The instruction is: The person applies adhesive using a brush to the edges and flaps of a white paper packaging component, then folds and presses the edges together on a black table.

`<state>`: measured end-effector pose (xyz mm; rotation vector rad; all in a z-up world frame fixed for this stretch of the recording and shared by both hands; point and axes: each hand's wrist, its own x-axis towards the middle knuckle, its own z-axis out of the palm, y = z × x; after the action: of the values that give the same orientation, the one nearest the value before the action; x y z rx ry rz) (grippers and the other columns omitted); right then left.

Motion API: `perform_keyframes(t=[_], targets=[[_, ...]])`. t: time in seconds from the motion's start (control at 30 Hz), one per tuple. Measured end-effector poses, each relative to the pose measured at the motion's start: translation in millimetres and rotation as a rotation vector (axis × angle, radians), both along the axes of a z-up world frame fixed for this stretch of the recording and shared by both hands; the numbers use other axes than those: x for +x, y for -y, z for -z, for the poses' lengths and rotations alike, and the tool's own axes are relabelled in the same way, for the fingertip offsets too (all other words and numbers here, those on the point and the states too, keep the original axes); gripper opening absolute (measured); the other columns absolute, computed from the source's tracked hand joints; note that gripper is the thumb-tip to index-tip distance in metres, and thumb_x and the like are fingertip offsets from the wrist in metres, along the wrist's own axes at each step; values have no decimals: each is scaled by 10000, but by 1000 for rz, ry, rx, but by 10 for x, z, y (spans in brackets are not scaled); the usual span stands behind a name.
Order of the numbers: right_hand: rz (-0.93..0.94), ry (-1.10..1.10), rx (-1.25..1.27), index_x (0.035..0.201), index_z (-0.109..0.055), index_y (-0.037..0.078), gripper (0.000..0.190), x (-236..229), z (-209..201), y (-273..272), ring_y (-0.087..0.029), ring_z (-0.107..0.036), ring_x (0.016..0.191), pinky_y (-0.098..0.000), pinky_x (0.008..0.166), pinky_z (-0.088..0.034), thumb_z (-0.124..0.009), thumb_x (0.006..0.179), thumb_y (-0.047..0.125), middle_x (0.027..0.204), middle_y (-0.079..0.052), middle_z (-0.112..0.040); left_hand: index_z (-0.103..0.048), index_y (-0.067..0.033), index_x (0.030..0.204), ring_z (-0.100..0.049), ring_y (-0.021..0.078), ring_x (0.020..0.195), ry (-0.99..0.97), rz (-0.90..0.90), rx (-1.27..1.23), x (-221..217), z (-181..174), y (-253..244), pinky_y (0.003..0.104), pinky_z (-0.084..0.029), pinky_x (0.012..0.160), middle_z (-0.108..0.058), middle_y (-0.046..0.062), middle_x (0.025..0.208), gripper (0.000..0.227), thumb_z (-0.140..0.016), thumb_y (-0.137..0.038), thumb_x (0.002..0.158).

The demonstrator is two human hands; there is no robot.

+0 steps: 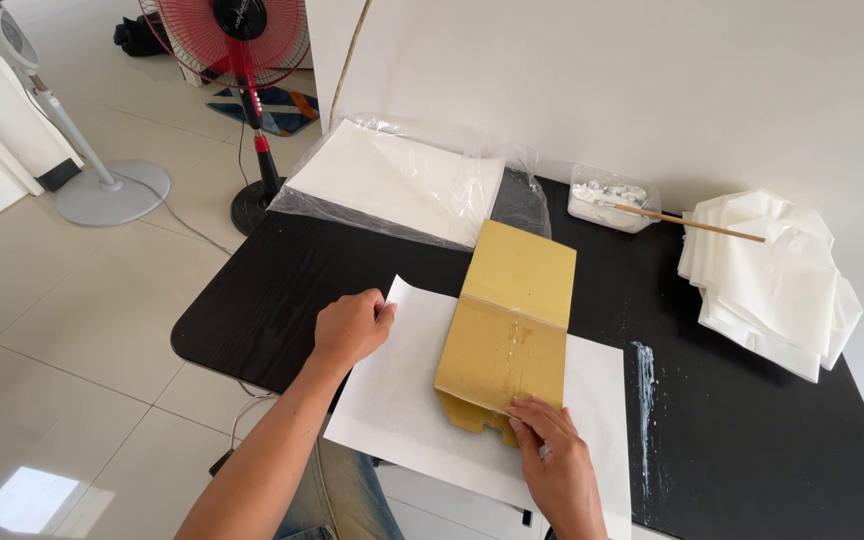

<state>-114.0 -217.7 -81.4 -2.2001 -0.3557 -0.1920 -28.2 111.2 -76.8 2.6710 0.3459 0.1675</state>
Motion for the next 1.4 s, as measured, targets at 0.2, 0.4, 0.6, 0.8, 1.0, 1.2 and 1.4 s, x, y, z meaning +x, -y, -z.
perform_keyframes(t=[0.2, 0.4, 0.6, 0.8, 1.0, 1.2, 1.4], targets=[[-11, 5, -35, 1054, -815, 139, 220, 58, 76, -47, -187, -649, 1276, -425, 1226, -312, -629, 961, 210, 1173, 28, -809, -573, -189, 749, -607, 205, 572, -106, 3, -79, 19, -207, -31, 379, -422, 541, -628, -45, 605, 390, -547, -460, 1029], [-25, -13, -53, 1043, -796, 155, 207, 98, 167, -15, -176, -629, 1298, -420, 1244, -264, -607, 969, 194, 1207, 14, -788, -589, -185, 760, -604, 190, 542, -66, 19, -71, 48, -142, -43, 365, -418, 503, -634, -54, 596, 387, -546, -450, 1039], [-63, -67, -70, 1046, -770, 115, 204, 95, 61, -2, -168, -618, 1283, -445, 1250, -239, -583, 977, 162, 1223, 9, -771, -593, -190, 768, -606, 161, 568, -48, 28, -144, 7, -176, -36, 359, -432, 531, -631, -86, 620, 375, -553, -450, 1035], [-60, -32, -69, 1030, -751, 136, 193, 112, 146, 37, -192, -612, 1311, -461, 1242, -247, -573, 986, 193, 1219, 8, -768, -576, -178, 753, -565, 150, 554, -17, 37, -203, 13, -196, -26, 352, -424, 528, -610, -77, 620, 369, -577, -414, 1037], [-71, -64, -47, 1020, -762, 113, 210, 118, 61, 25, -170, -636, 1245, -464, 1237, -237, -562, 991, 172, 1195, 3, -772, -602, -181, 770, -583, 142, 594, -65, 10, -251, -20, -315, 4, 348, -443, 564, -630, -84, 656, 370, -561, -443, 1028], [-94, -121, -92, 1013, -733, 115, 181, 134, 10, 8, -157, -600, 1318, -451, 1273, -175, -569, 984, 189, 1294, 8, -737, -598, -177, 767, -596, 163, 605, -53, 20, -223, 28, -272, -23, 362, -433, 558, -638, -74, 669, 371, -565, -439, 1027], [-101, -152, -74, 947, -706, 111, 115, 99, -49, 1, -164, -547, 1399, -451, 1295, -106, -625, 954, 193, 1453, -51, -646, -581, -170, 760, -583, 183, 628, -24, 50, -295, 18, -440, 8, 375, -417, 587, -617, -52, 674, 363, -564, -425, 1017]])
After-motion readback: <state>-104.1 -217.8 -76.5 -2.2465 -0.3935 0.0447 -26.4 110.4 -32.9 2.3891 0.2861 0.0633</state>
